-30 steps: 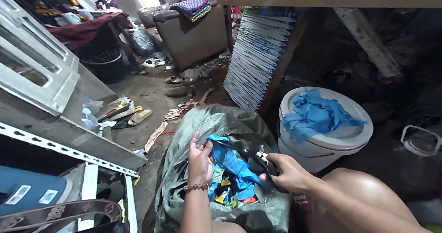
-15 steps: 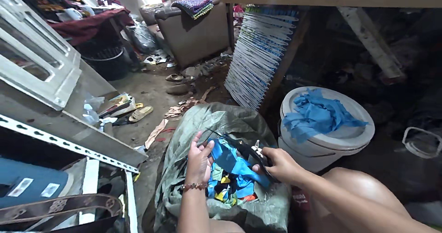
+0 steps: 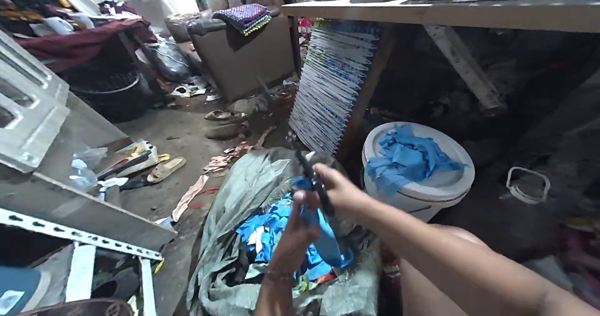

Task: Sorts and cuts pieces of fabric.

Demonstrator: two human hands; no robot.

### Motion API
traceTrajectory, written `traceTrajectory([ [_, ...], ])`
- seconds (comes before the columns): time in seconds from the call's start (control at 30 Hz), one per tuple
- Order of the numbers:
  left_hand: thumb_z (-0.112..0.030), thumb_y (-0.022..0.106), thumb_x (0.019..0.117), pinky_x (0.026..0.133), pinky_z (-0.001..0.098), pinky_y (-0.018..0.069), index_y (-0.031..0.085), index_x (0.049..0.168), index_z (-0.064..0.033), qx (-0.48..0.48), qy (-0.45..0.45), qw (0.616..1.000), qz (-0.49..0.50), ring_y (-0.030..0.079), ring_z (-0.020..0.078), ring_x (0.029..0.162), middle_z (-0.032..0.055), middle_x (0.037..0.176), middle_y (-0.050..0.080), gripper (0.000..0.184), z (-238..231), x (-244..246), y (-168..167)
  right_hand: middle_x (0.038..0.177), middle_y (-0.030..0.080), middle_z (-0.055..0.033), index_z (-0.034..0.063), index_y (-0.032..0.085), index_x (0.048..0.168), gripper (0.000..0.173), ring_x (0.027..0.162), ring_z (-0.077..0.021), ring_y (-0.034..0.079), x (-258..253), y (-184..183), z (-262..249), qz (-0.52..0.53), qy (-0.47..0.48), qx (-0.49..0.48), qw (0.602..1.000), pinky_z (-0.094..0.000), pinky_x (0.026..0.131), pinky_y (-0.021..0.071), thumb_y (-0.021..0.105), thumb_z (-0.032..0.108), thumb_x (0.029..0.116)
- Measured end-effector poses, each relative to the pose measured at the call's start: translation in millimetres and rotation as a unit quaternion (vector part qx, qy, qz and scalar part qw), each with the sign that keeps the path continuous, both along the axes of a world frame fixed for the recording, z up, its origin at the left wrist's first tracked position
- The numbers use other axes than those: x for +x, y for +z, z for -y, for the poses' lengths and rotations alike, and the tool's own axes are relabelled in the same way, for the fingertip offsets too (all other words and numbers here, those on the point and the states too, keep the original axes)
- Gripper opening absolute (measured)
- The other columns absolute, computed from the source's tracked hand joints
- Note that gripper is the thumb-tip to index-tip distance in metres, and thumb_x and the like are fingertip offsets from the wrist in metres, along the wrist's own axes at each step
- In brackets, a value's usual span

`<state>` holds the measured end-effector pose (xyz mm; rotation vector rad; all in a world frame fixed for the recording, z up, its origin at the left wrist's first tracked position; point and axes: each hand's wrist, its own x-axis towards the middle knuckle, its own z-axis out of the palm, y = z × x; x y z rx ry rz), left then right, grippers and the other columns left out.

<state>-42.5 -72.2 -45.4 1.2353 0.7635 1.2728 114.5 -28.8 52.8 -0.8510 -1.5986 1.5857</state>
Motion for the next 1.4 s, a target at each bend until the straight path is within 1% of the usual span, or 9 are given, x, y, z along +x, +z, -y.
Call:
traceTrajectory([
  [0.17, -0.022, 0.067, 0.0954, 0.089, 0.0318, 0.0565, 0.067, 0.121, 0.0017, -0.045, -0.172, 0.948, -0.265, 0.068, 0.0093, 0.094, 0.0066, 0.104, 0.072, 0.035, -21, 24, -32, 0.085, 0.064, -0.0006, 0.0019, 0.055, 0.117, 0.029, 0.07, -0.0057, 0.063, 75, 63, -15, 0.012, -0.104, 0.115, 0.988, -0.0246, 0.068, 0.057, 0.069, 0.013, 0.0943],
  [0.33, -0.028, 0.058, 0.1042, 0.105, 0.0516, 0.0466, 0.063, 0.128, -0.0017, -0.13, -0.172, 0.801, -0.559, 0.063, 0.0314, 0.118, 0.0199, 0.124, 0.066, 0.036, -66, 64, 23, 0.086, 0.066, 0.004, 0.0065, 0.057, 0.114, 0.031, 0.072, -0.0024, 0.064, 167, 96, -24, 0.088, -0.227, 0.228, 0.943, -0.0217, 0.067, 0.0567, 0.072, 0.016, 0.0892],
  [0.57, -0.003, 0.062, 0.0966, 0.083, 0.0445, 0.0592, 0.065, 0.118, 0.0009, -0.064, -0.036, 0.947, -0.313, 0.07, 0.0253, 0.09, 0.0185, 0.105, 0.069, 0.022, -136, 171, 122, 0.083, 0.06, 0.0003, 0.0063, 0.055, 0.112, 0.032, 0.063, -0.0043, 0.057, 241, 84, -23, 0.165, -0.385, 0.246, 0.874, -0.0224, 0.056, 0.05, 0.075, 0.016, 0.0887],
  [0.8, -0.005, 0.069, 0.0921, 0.089, 0.0512, 0.0537, 0.058, 0.134, -0.0002, -0.037, -0.033, 0.955, -0.292, 0.065, 0.0339, 0.105, 0.0228, 0.121, 0.065, 0.043, -173, 220, 93, 0.107, 0.07, -0.0162, -0.0016, 0.05, 0.131, 0.052, 0.091, -0.0254, 0.07, 272, 12, -34, 0.224, -0.415, 0.143, 0.87, -0.0493, 0.08, 0.0579, 0.078, 0.005, 0.0871],
  [0.9, -0.011, 0.077, 0.0903, 0.102, 0.0516, 0.0489, 0.052, 0.141, 0.0, -0.105, -0.032, 0.929, -0.354, 0.061, 0.0336, 0.12, 0.0217, 0.134, 0.06, 0.058, -170, 191, 64, 0.11, 0.067, -0.0243, -0.0002, 0.052, 0.139, 0.065, 0.1, -0.0391, 0.066, 289, -23, -34, 0.36, -0.393, 0.062, 0.844, -0.0642, 0.087, 0.0516, 0.083, 0.024, 0.0866],
  [1.07, -0.02, 0.066, 0.1006, 0.086, 0.0427, 0.0544, 0.067, 0.111, 0.0053, -0.164, 0.056, 0.911, -0.374, 0.066, 0.0247, 0.089, 0.0182, 0.1, 0.068, 0.027, -146, 69, 31, 0.112, 0.066, -0.0271, -0.0013, 0.054, 0.136, 0.061, 0.101, -0.0428, 0.065, 282, -51, -8, 0.373, -0.397, 0.028, 0.838, -0.0671, 0.087, 0.0499, 0.081, 0.025, 0.0886],
  [1.23, -0.035, 0.045, 0.1102, 0.07, 0.0316, 0.0508, 0.066, 0.109, 0.0042, -0.306, 0.187, 0.854, -0.376, 0.061, 0.0131, 0.074, 0.0111, 0.092, 0.068, 0.045, -101, -50, -4, 0.105, 0.07, -0.0161, -0.003, 0.054, 0.13, 0.048, 0.079, -0.0226, 0.067, 239, -48, 3, 0.245, -0.411, 0.06, 0.876, -0.0453, 0.072, 0.0569, 0.071, 0.025, 0.094],
  [1.3, -0.037, 0.043, 0.1106, 0.076, 0.0372, 0.0509, 0.068, 0.111, 0.005, -0.338, 0.224, 0.832, -0.38, 0.064, 0.0185, 0.083, 0.0153, 0.101, 0.071, 0.049, -86, -82, -25, 0.089, 0.069, -0.0026, 0.0021, 0.056, 0.116, 0.027, 0.064, -0.006, 0.063, 204, -36, 5, 0.13, -0.408, 0.034, 0.903, -0.0231, 0.059, 0.055, 0.066, 0.015, 0.0955],
  [1.4, -0.027, 0.051, 0.1086, 0.088, 0.0402, 0.0507, 0.063, 0.129, 0.0022, -0.392, 0.206, 0.794, -0.416, 0.064, 0.0239, 0.098, 0.0185, 0.119, 0.066, 0.038, -67, -113, -61, 0.078, 0.068, -0.0008, 0.0059, 0.057, 0.109, 0.009, 0.06, -0.0071, 0.065, 150, -17, 13, -0.017, -0.339, -0.044, 0.94, -0.0206, 0.056, 0.0561, 0.056, 0.008, 0.1002],
])
